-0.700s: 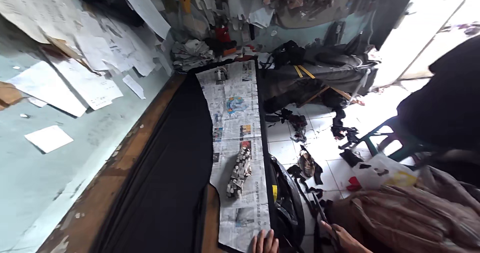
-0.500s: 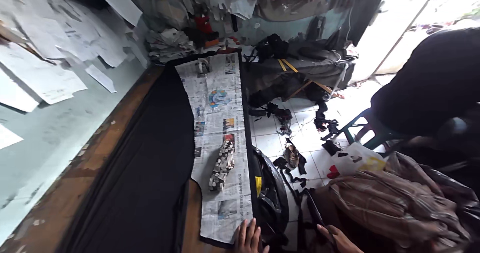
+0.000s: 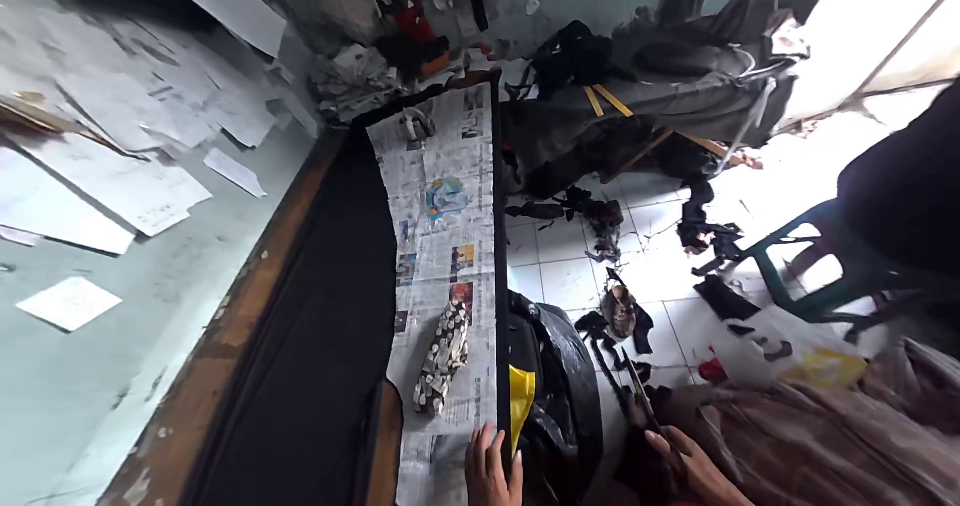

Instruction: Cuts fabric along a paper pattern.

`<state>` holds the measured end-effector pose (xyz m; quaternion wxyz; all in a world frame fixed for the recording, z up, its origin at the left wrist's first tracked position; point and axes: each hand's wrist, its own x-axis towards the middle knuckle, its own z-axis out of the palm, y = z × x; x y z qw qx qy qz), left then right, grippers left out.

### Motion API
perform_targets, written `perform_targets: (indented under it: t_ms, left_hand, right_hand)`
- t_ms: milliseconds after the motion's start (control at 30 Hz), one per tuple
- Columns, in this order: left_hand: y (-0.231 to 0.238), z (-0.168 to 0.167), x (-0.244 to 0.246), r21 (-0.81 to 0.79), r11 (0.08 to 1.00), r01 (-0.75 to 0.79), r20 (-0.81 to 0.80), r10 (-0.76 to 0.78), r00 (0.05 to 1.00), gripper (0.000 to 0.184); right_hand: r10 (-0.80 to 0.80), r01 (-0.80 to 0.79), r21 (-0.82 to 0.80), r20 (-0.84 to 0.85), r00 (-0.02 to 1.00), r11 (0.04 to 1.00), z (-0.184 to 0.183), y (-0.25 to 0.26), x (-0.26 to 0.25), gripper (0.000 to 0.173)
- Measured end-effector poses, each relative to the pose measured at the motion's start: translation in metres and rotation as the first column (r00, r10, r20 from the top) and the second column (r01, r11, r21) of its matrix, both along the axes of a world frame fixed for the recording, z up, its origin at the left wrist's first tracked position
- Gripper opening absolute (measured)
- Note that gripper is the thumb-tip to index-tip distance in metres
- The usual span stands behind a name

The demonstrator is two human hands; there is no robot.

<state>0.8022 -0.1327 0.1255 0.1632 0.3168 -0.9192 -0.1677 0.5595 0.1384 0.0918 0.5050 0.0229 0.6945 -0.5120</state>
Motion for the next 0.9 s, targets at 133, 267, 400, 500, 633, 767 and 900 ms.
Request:
perform_targets:
  t_ms: [133, 267, 400, 500, 633, 767, 900]
  left_hand:
    - [-0.029, -0.009, -0.074, -0.019, 0.968, -0.252, -0.035, 0.251, 0.967, 0.054]
    - [-0.054, -0.017, -0.131, -0.045, 0.9, -0.434, -0.008, 0.434, 0.901, 0.057]
    - [-0.058, -0.032, -0.15, -0.133, 0.831, -0.54, 0.065, 0.551, 0.832, 0.06]
    - [-0.06, -0.046, -0.151, -0.206, 0.801, -0.562, 0.063, 0.584, 0.809, 0.057]
    - [-0.061, -0.052, -0.15, -0.215, 0.778, -0.59, 0.081, 0.616, 0.783, 0.059]
    - [-0.061, -0.046, -0.148, -0.186, 0.787, -0.588, 0.078, 0.608, 0.79, 0.063]
    - [-0.063, -0.04, -0.149, -0.181, 0.788, -0.588, 0.069, 0.607, 0.792, 0.066]
  right_hand:
    - [0.104, -0.104, -0.044, -0.003, 0.995, 0.994, 0.017, 0.006, -0.088, 0.043]
    - [0.127, -0.128, -0.054, -0.024, 0.992, 0.99, 0.043, 0.018, -0.168, 0.037]
    - [0.153, -0.16, -0.051, -0.12, 0.981, 0.986, 0.052, 0.02, -0.226, 0.037]
    - [0.162, -0.17, -0.06, -0.124, 0.979, 0.984, 0.062, 0.008, -0.247, 0.04]
    - [0.256, -0.266, -0.105, -0.099, 0.962, 0.958, 0.068, -0.035, -0.257, 0.043]
    - [0.448, -0.465, -0.197, -0.124, 0.885, 0.863, 0.074, -0.12, -0.27, 0.049]
    - [0.635, -0.644, -0.217, -0.119, 0.763, 0.734, 0.084, -0.227, -0.278, 0.058]
